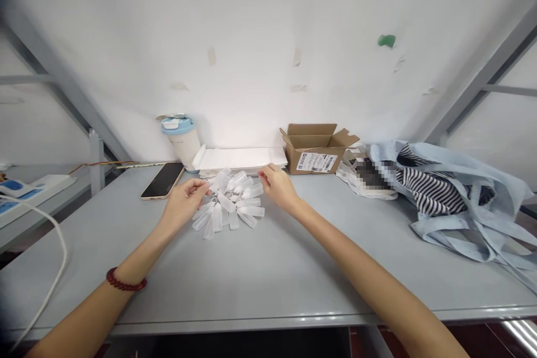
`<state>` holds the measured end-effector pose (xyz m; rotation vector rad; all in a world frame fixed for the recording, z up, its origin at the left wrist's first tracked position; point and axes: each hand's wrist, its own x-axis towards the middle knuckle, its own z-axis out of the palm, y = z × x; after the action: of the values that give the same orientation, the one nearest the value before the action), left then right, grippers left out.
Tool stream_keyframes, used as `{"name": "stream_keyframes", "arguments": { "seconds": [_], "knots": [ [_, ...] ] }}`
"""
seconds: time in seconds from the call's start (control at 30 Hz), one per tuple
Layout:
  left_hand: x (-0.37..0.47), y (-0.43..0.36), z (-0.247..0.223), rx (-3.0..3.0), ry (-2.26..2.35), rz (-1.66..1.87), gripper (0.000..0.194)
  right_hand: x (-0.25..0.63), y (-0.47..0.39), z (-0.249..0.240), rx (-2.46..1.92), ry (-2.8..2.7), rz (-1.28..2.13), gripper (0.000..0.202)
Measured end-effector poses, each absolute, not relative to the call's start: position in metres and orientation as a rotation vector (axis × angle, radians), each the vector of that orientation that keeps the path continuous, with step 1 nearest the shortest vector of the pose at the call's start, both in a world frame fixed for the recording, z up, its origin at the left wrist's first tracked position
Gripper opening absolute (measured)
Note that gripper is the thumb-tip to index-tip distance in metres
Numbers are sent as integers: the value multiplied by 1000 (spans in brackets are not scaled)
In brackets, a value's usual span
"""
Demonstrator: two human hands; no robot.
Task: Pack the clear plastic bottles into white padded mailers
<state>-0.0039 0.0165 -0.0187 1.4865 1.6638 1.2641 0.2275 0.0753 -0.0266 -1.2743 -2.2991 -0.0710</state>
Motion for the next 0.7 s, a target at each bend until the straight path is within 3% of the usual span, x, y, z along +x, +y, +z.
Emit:
{"name": "stream_keyframes", "arguments": {
  "seconds": [0.37,0.7],
  "knots": [
    [-6,19,-22,1468,1590,1323,23,218,143,-20,-1311,-2508,-342,26],
    [-15,21,-9,968,1460,1376,37,244,87,-31,-1228,-2244,-509,33]
  ]
}}
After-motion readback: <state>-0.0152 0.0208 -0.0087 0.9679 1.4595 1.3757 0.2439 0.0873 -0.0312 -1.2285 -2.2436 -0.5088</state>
